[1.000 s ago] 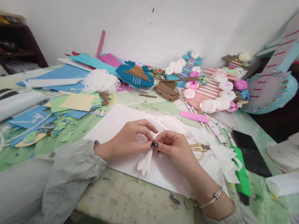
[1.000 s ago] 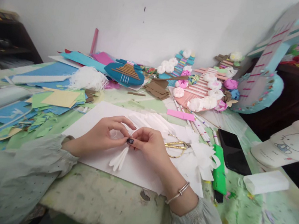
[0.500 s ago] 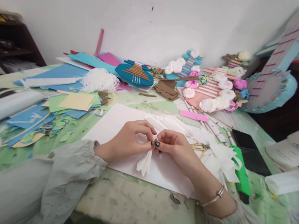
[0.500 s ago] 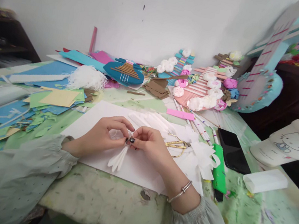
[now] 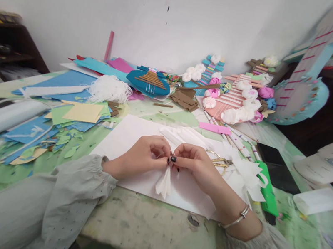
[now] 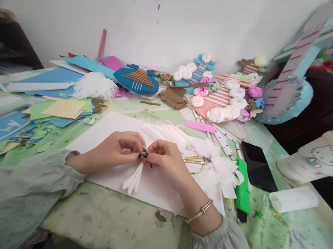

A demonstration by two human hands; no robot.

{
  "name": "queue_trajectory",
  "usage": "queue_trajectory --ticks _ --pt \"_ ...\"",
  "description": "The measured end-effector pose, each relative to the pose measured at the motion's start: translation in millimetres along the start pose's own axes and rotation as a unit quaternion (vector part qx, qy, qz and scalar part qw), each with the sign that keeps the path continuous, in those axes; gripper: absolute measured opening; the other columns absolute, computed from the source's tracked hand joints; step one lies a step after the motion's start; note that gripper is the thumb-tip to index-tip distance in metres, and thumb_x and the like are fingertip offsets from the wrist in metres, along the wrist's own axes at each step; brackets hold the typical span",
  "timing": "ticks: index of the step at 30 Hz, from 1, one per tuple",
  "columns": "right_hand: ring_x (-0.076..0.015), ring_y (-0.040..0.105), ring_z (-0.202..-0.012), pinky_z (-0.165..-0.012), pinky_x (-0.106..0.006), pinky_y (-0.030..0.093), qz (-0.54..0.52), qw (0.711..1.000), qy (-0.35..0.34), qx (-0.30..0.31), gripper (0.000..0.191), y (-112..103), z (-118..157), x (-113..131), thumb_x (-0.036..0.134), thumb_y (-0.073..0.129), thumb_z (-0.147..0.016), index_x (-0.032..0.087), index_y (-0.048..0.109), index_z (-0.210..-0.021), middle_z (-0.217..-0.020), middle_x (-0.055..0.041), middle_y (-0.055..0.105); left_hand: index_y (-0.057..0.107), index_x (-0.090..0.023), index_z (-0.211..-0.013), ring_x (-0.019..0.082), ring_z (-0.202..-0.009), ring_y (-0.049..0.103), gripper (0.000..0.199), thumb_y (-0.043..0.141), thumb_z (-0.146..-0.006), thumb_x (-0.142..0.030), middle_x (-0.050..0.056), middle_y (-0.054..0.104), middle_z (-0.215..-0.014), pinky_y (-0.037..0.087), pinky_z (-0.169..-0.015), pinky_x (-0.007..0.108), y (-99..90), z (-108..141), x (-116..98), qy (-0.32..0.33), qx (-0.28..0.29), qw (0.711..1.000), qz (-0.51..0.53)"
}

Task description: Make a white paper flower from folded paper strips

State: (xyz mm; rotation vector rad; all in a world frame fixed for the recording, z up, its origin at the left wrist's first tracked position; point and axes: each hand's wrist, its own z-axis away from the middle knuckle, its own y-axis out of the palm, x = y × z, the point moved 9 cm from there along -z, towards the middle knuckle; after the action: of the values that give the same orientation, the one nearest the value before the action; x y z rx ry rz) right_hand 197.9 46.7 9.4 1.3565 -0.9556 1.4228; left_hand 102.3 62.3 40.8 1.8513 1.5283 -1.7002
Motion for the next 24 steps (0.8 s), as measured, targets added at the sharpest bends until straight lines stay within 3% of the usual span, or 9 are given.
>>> queue_trajectory --ticks 6,12,24 --pt "-0.0110 0.057 -0.056 -0.055 -0.023 0.039 -0.074 0.997 0.030 0.008 0.010 0 1 -6 0.015 0.066 -0.062 0.014 0.058 -0.069 -0.060 -0.0013 0.062 0.063 -0.015 -0.071 0.012 -0.074 0.057 0.011 0.056 -0.071 -0.007 0.004 0.060 -0.083 0.048 -0.067 0.024 -0.2 3 -19 0.092 -0.007 0.994 -0.051" --pt "-0.0102 0.057 -0.057 -0.056 -0.021 0.039 -0.089 0.995 0.053 0.000 0.014 -1 2 -8 0.015 0.070 -0.060 0.013 0.059 -0.068 -0.058 -0.0010 0.063 0.064 -0.016 -0.078 0.012 -0.077 0.056 0.013 0.054 -0.075 -0.006 0.005 0.060 -0.086 0.047 -0.069 0.024 1.3 14 -38 0.222 -0.010 0.965 -0.137" --pt "-0.0085 0.054 -0.058 -0.056 -0.021 0.040 -0.008 0.999 -0.035 -0.031 0.011 -10 1 5 0.013 0.068 -0.061 0.015 0.059 -0.067 -0.062 0.0023 0.060 0.064 -0.016 -0.077 0.016 -0.086 0.058 0.012 0.057 -0.073 -0.008 0.007 0.060 -0.092 0.048 -0.078 0.029 -2.4 7 -33 0.175 -0.012 0.978 -0.111"
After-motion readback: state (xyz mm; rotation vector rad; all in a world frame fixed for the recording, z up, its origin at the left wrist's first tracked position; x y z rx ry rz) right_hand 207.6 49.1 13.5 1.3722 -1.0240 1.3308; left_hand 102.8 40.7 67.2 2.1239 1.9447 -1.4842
